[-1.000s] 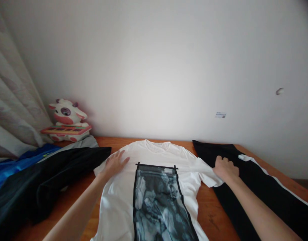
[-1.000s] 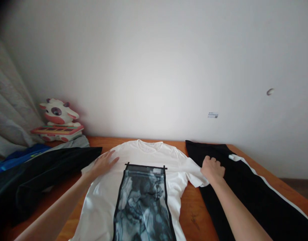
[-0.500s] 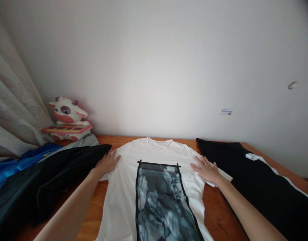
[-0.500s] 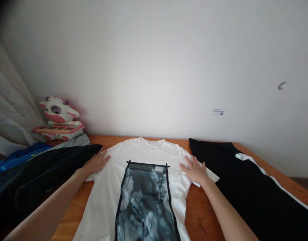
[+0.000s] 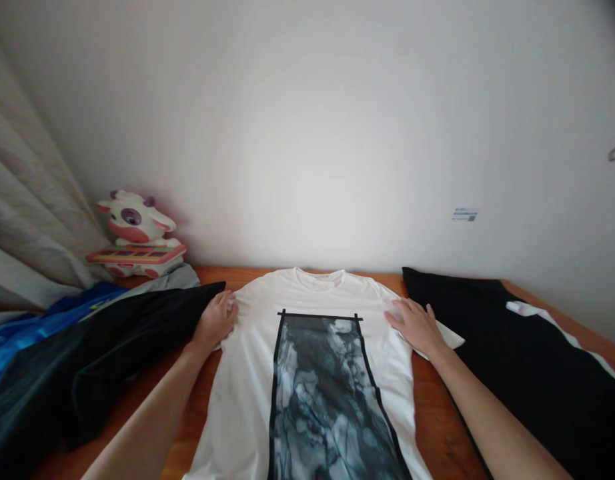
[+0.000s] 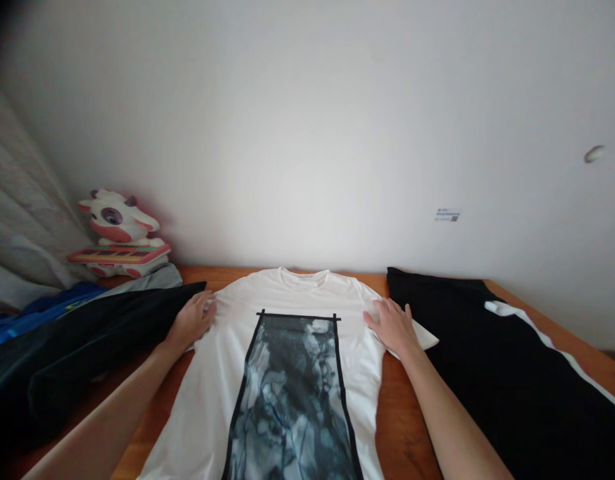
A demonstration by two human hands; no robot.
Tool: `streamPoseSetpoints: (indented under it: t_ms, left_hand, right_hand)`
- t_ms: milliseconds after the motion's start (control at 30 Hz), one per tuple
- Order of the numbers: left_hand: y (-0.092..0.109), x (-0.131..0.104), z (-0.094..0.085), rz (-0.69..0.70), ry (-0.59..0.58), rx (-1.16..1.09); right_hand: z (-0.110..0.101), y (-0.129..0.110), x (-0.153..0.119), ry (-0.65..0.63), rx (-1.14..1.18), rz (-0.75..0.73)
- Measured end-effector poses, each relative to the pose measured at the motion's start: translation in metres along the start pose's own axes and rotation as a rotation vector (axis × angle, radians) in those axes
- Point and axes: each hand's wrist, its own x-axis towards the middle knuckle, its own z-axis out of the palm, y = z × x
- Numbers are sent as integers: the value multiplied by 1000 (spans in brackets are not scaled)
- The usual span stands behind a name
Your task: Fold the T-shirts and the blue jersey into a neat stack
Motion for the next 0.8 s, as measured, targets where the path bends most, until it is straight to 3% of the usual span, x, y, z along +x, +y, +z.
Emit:
streamPoseSetpoints:
  t_ms: [100, 267, 400, 467, 600, 700, 800]
  left_hand:
    - [14, -9, -16, 27, 69, -51]
    - [36, -42, -51, 154, 12, -168]
    - [46, -75, -76, 223, 23, -240]
    - [52, -89, -84, 209, -16, -248]
    - [69, -110, -95, 201, -193, -254]
    - [83, -124, -100, 129, -229, -232]
    - [88, -144, -106, -73, -257, -121]
  right_hand:
    - [-12, -8, -12, 189, -56, -39]
    - [-34, -13, -47, 201, -54, -108]
    - [-35, 11, -90, 269, 22, -48]
    - [-31, 30, -106, 229, 56, -8]
    - [-34, 57, -121, 107, 116, -86]
    - [-53, 51, -132, 162, 54, -159]
    - [-73, 23, -154, 186, 37, -275]
